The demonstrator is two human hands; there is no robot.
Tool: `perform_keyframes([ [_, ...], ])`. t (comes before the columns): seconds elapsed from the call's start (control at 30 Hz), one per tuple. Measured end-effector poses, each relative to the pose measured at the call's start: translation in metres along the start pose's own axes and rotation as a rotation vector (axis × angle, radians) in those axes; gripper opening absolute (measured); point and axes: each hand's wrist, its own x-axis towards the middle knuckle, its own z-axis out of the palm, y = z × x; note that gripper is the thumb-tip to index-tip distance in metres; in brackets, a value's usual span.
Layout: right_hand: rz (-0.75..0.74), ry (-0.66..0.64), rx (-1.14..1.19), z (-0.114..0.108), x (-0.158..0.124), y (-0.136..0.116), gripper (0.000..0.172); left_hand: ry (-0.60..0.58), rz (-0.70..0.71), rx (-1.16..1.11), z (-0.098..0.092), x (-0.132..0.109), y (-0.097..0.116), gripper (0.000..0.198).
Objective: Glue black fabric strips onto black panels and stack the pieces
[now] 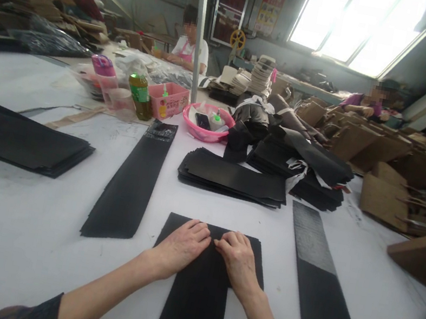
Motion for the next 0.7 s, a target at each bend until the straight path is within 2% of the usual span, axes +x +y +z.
perform_keyframes([
  [0.13,-0.021,0.016,-0.003,0.001,-0.001,0.000,0.010,-0.012,0.011,0.053,0.002,0.000,0.002,0.029],
  [0.43,-0.039,0.048,0.006,0.010,-0.004,0.004,0.006,-0.015,0.030,0.107,0.011,-0.004,0.002,0.029],
  [0.7,-0.061,0.039,0.010,0.005,-0.004,0.001,0.012,0.026,0.048,0.199,0.019,0.003,0.013,0.020],
])
